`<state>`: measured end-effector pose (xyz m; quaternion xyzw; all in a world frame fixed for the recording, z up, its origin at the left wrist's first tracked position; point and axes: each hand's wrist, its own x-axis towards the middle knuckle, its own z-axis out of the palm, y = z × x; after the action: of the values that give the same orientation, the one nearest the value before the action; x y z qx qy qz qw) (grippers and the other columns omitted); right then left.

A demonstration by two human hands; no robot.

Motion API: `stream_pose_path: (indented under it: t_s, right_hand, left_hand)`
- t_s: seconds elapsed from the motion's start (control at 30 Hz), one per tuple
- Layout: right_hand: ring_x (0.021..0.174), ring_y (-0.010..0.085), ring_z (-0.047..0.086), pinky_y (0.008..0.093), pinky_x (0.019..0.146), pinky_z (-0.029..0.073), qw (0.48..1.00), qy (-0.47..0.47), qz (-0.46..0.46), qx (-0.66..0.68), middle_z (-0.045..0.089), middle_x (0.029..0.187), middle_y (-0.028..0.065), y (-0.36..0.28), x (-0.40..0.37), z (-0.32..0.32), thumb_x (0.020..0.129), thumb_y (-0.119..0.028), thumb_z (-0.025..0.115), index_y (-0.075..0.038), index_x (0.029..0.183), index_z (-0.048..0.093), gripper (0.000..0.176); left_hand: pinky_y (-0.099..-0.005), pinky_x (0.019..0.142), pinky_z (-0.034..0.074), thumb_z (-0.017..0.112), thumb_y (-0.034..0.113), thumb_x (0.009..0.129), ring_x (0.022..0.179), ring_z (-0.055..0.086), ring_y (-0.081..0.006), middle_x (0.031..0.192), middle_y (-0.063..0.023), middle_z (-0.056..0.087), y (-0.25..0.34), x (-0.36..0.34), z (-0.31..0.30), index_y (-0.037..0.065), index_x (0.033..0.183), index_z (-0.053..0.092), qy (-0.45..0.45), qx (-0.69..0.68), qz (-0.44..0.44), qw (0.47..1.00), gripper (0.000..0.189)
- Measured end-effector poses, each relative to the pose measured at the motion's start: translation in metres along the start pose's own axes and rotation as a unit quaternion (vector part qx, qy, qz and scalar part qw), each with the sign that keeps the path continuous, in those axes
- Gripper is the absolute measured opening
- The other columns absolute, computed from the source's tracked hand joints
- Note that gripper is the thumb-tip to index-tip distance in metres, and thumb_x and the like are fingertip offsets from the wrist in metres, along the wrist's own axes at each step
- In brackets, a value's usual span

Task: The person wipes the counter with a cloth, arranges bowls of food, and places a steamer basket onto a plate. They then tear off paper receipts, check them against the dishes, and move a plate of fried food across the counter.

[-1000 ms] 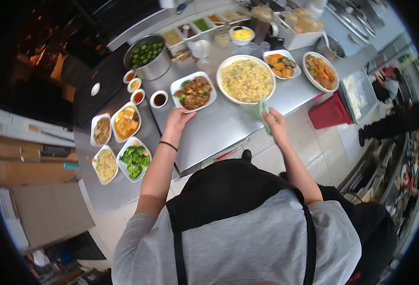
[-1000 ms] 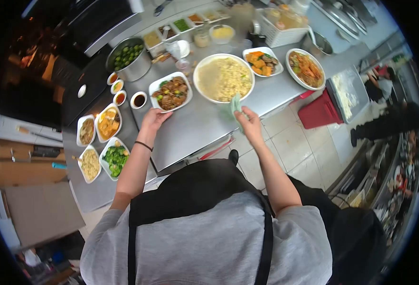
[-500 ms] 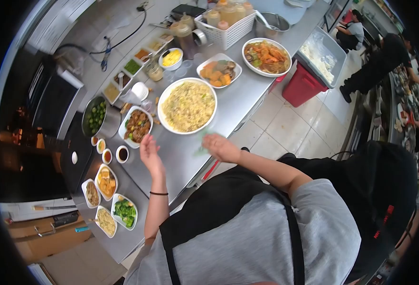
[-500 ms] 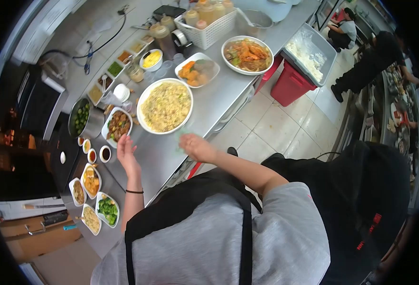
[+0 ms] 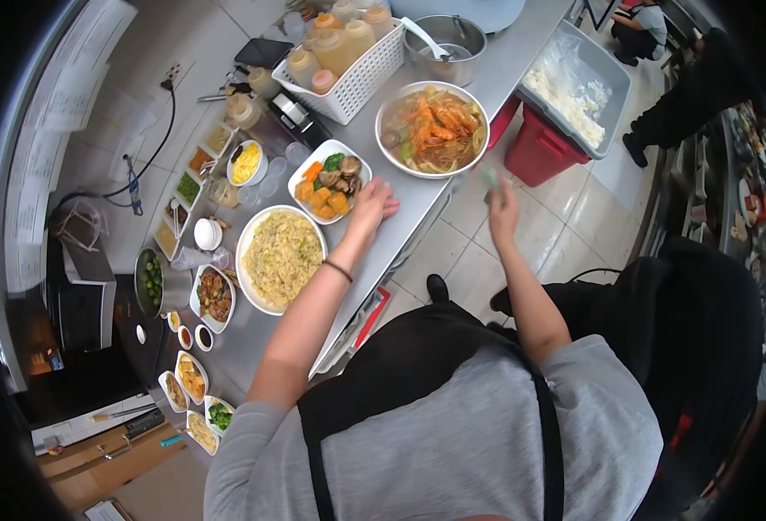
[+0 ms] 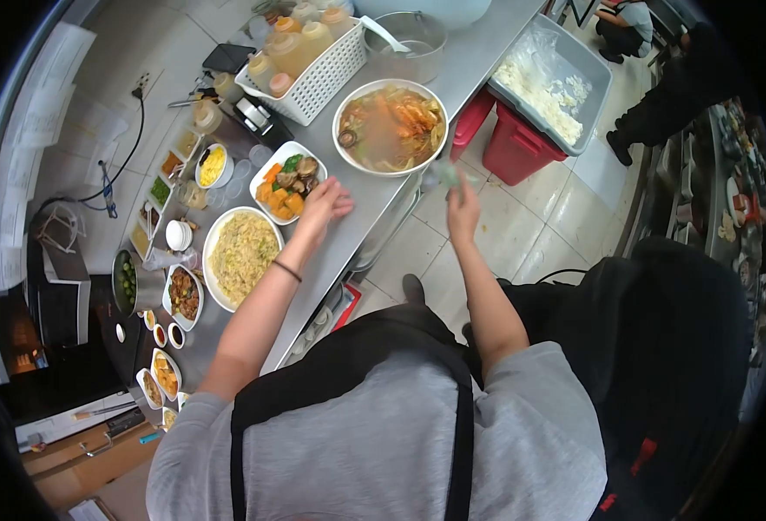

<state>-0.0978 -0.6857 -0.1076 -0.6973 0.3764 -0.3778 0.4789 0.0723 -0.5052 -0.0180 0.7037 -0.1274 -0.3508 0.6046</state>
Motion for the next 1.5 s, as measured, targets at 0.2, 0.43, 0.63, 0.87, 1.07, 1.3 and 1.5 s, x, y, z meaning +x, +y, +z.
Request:
stream_pose_path:
  t_s: [0.2, 0.43, 0.63, 0.87, 1.07, 1.3, 1.5]
  right_hand:
    - [0.089, 0.019, 0.057, 0.028, 0.077, 0.043, 0.985, 0.045, -0.059, 0.154, 0.06, 0.1, 0.0129, 0.018, 0.081, 0.04, 0.087, -0.013, 0.049, -0.006, 0.117, 0.053, 0.031]
    - [0.084, 0.0158, 0.054, 0.0256, 0.076, 0.041, 0.989, 0.132, -0.015, 0.058, 0.058, 0.095, 0.0107, -0.019, 0.017, 0.076, 0.086, -0.009, 0.048, -0.009, 0.12, 0.05, 0.034]
    - [0.087, 0.0246, 0.055, 0.0282, 0.073, 0.043, 0.99, 0.069, -0.108, 0.05, 0.056, 0.092, 0.0152, -0.046, -0.038, 0.095, 0.08, -0.003, 0.053, -0.008, 0.115, 0.054, 0.036]
    - [0.111, 0.0289, 0.044, 0.0424, 0.095, 0.031, 0.847, -0.339, -0.403, -0.077, 0.051, 0.112, 0.015, -0.074, -0.107, 0.091, 0.073, -0.011, 0.053, -0.007, 0.103, 0.057, 0.03]
    - [0.115, 0.0284, 0.042, 0.0409, 0.1, 0.028, 0.865, -0.289, -0.336, -0.235, 0.049, 0.118, 0.0152, -0.048, -0.027, 0.114, 0.074, -0.013, 0.052, -0.004, 0.107, 0.054, 0.035]
    - [0.105, 0.0304, 0.049, 0.0372, 0.087, 0.041, 0.977, -0.135, -0.069, -0.15, 0.053, 0.113, 0.0162, 0.017, 0.002, 0.033, 0.083, -0.011, 0.046, -0.003, 0.107, 0.053, 0.027]
    - [0.097, 0.0224, 0.054, 0.0352, 0.081, 0.045, 0.747, -0.002, 0.394, 0.535, 0.055, 0.108, 0.0083, -0.024, -0.014, 0.053, 0.089, -0.02, 0.042, -0.003, 0.112, 0.047, 0.029]
  left_hand:
    - [-0.044, 0.077, 0.05, 0.034, 0.013, 0.09, 0.09, 0.058, -0.0297, 0.107, -0.0204, 0.052, 0.013, 0.084, 0.034, -0.002, 0.119, 0.034, 0.052, -0.136, -0.154, 0.977, 0.032]
    - [-0.0457, 0.081, 0.048, 0.033, -0.001, 0.082, 0.095, 0.056, -0.0323, 0.106, -0.0226, 0.052, -0.008, 0.078, 0.06, -0.009, 0.111, 0.038, 0.053, -0.209, -0.101, 0.971, 0.03]
    - [-0.0361, 0.08, 0.045, 0.045, 0.008, 0.083, 0.09, 0.055, -0.0265, 0.1, -0.0176, 0.055, -0.02, 0.091, 0.053, -0.005, 0.103, 0.049, 0.01, -0.161, -0.172, 0.972, 0.024]
    - [-0.0327, 0.08, 0.041, 0.054, 0.015, 0.078, 0.09, 0.052, -0.0224, 0.097, -0.0155, 0.055, 0.008, 0.083, 0.016, -0.001, 0.099, 0.051, 0.05, -0.009, -0.131, 0.99, 0.026]
    - [-0.0313, 0.078, 0.038, 0.052, 0.009, 0.077, 0.085, 0.05, -0.0179, 0.09, -0.0063, 0.054, 0.005, 0.084, 0.028, 0.003, 0.1, 0.049, 0.086, -0.037, -0.099, 0.991, 0.024]
    - [-0.0394, 0.078, 0.045, 0.045, 0.004, 0.079, 0.086, 0.054, -0.0246, 0.097, -0.0146, 0.054, 0.007, 0.086, 0.035, -0.001, 0.11, 0.04, 0.095, -0.067, -0.112, 0.987, 0.032]
    - [-0.0435, 0.068, 0.054, 0.038, -0.007, 0.067, 0.08, 0.061, -0.034, 0.104, -0.0241, 0.051, -0.002, 0.094, 0.043, -0.003, 0.117, 0.033, 0.029, -0.197, -0.098, 0.975, 0.05]
